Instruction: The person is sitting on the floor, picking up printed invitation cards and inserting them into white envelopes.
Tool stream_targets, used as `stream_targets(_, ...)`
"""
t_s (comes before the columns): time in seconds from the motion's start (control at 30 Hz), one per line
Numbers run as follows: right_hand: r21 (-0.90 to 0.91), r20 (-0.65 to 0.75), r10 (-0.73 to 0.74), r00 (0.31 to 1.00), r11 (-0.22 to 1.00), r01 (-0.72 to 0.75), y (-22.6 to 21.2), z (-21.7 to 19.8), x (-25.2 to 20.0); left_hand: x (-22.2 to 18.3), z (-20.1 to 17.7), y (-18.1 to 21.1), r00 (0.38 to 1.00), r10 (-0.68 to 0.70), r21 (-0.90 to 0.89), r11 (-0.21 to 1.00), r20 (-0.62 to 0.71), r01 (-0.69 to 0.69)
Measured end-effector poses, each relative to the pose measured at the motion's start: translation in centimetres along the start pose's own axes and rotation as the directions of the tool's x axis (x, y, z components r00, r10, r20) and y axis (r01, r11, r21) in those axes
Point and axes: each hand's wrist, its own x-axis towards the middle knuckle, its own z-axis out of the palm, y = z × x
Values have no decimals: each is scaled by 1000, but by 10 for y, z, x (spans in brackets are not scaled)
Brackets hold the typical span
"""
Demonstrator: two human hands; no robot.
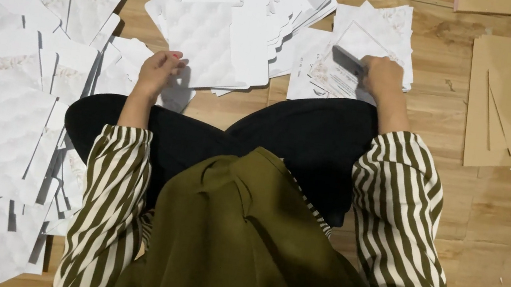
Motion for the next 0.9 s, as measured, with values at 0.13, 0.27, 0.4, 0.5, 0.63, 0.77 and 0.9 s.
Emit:
stream_targets(0.13,-30,-444,-110,889,994,108,-38,-79,-26,-18,7,21,977,210,350,912,48,-213)
stream_targets(0.27,336,-774,-78,628,791,512,-94,-155,-53,-34,18,53,893,400,466,762,208,-450)
stream_targets(0.4,451,-816,-10,579,615,646,-108,-163,-47,-36,29,90,806,560,297,749,194,-592)
stream_targets(0.5,526,-800,27,599,513,679,-119,-173,-51,-18,27,105,667,723,94,688,-178,-720)
stream_targets(0.63,633,-760,134,637,377,676,-125,-165,-54,-1,12,112,874,426,-485,728,-233,-484)
stream_targets(0.77,805,-560,368,742,31,592,-148,-146,-53,-19,19,119,898,400,-478,835,185,-273)
stream_targets(0.9,759,-306,292,906,-501,417,-195,-114,-57,-16,55,113,855,509,-195,852,97,-485)
